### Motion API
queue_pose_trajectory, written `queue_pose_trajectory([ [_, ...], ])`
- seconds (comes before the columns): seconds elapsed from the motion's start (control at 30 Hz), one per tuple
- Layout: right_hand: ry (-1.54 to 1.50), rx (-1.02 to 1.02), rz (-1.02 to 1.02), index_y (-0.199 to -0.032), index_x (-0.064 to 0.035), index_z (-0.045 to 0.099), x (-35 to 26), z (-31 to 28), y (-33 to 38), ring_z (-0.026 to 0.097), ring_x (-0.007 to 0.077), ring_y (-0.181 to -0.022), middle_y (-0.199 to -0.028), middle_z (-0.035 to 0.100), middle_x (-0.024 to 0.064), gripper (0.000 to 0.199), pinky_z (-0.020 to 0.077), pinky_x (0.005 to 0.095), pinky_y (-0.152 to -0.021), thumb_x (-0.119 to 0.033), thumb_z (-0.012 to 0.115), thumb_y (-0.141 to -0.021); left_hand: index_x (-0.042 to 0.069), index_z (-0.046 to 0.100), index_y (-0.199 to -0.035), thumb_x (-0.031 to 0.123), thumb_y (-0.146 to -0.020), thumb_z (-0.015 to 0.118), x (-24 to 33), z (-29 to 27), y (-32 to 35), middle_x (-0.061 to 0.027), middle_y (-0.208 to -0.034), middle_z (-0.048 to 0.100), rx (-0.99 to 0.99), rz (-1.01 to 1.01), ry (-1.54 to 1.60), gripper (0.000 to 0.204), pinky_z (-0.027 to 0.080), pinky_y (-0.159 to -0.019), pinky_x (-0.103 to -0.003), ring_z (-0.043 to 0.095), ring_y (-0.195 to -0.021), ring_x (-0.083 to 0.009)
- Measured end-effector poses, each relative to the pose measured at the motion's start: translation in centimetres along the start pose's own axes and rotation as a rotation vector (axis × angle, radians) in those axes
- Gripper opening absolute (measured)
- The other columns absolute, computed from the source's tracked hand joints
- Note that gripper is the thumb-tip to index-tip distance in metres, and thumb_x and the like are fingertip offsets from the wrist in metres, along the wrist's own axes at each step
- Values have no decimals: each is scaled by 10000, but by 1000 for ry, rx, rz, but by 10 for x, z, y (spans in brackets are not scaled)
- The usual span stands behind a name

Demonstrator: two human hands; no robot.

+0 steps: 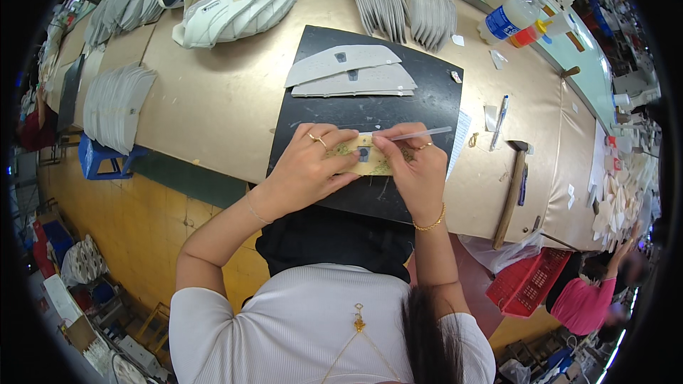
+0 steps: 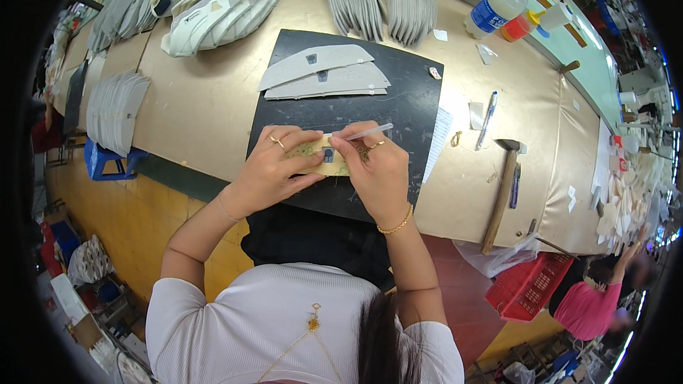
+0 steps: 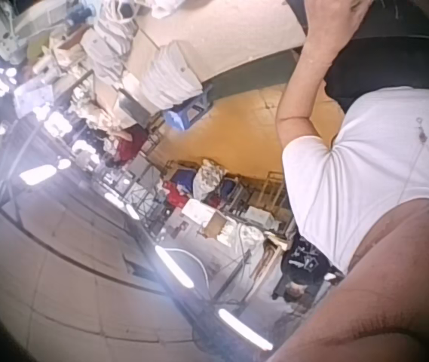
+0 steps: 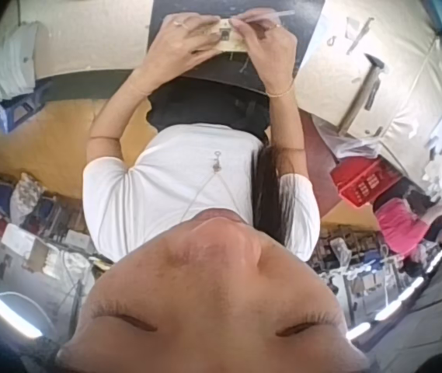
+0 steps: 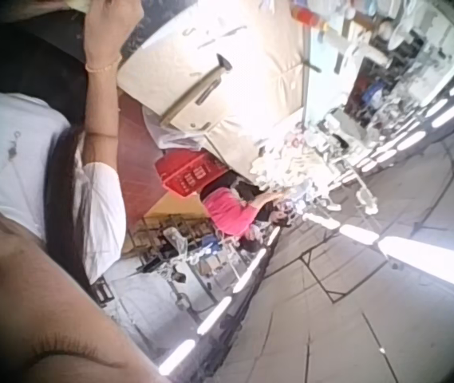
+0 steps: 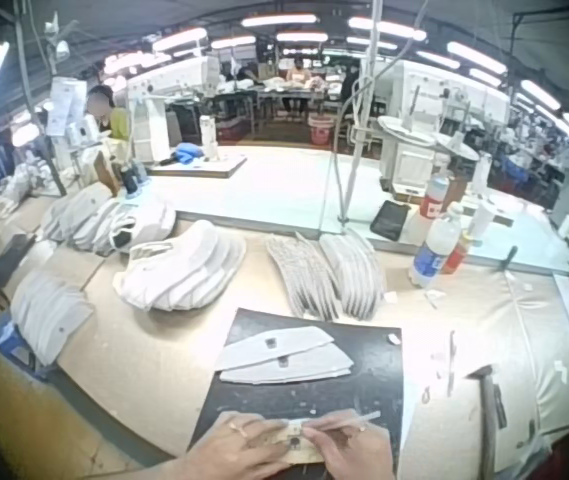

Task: The person applies glue from a bottle onto small white fabric pieces using a brush, working one at a time on a black cutting mat. They handle stacks of fabric pieces and a glue bottle, spreading adhesive on each piece before setting it aside.

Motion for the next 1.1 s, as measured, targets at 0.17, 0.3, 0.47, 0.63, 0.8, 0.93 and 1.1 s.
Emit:
queue_pose_trajectory([
  [0.17, 166, -17, -110, -879, -51, 658, 2, 9, -10, 703, 211, -646, -765, 716, 59, 143, 518, 290, -577, -132, 776, -888, 93, 734, -982, 178, -742, 845, 4, -2, -4, -76, -1217, 655, -3, -2, -18, 277, 422, -942, -396, 595, -1114, -259],
  [0.3, 269, -19, -166, -850, -74, 639, 3, 11, -12, 670, 228, -606, -714, 685, 51, 175, 502, 324, -555, -172, 782, -875, 97, 732, -980, 180, -745, 843, 5, -3, -5, -70, -1204, 653, -11, 2, -28, 273, 420, -937, -398, 594, -1107, -256],
  [0.47, 351, -50, -165, -828, -96, 627, 0, 12, -13, 657, 233, -603, -685, 661, 51, 188, 502, 344, -558, -196, 780, -871, 98, 733, -966, 179, -732, 843, 5, -3, -5, -65, -1191, 652, -15, 10, -39, 270, 424, -923, -402, 593, -1091, -255],
  [0.63, 350, -55, -158, -849, -99, 634, 2, 13, -17, 662, 244, -632, -697, 663, 58, 166, 506, 355, -570, -195, 768, -875, 98, 733, -959, 175, -717, 844, 5, 0, -5, -62, -1183, 653, -6, 12, -44, 277, 427, -914, -403, 593, -1075, -257],
  [0.8, 373, -127, -172, -878, -88, 648, 0, 11, -12, 664, 257, -641, -715, 671, 74, 139, 512, 371, -617, -180, 753, -883, 80, 723, -977, 204, -762, 814, 3, 0, -3, -76, -1213, 639, -24, 22, -46, 264, 419, -947, -416, 580, -1111, -255],
  [0.93, 393, -148, -233, -873, -84, 659, -3, 10, -12, 660, 262, -632, -707, 672, 77, 135, 513, 374, -643, -182, 752, -887, 82, 725, -977, 206, -763, 814, 4, 0, -3, -79, -1208, 639, -21, 24, -45, 263, 417, -953, -416, 580, -1114, -258],
  [1.1, 386, -38, -156, -841, -71, 664, -1, 16, -8, 649, 239, -600, -678, 666, 72, 176, 512, 332, -601, -181, 800, -858, 102, 732, -982, 178, -716, 849, 1, 1, -2, -72, -1205, 647, -8, 8, -27, 300, 426, -925, -406, 595, -1088, -263],
])
Point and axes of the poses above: each hand's wrist, its own y-axis away from the middle knuckle, its own z-axis out of the palm, x = y × z, the point moved 1 cm from there along -y, towards the middle knuckle
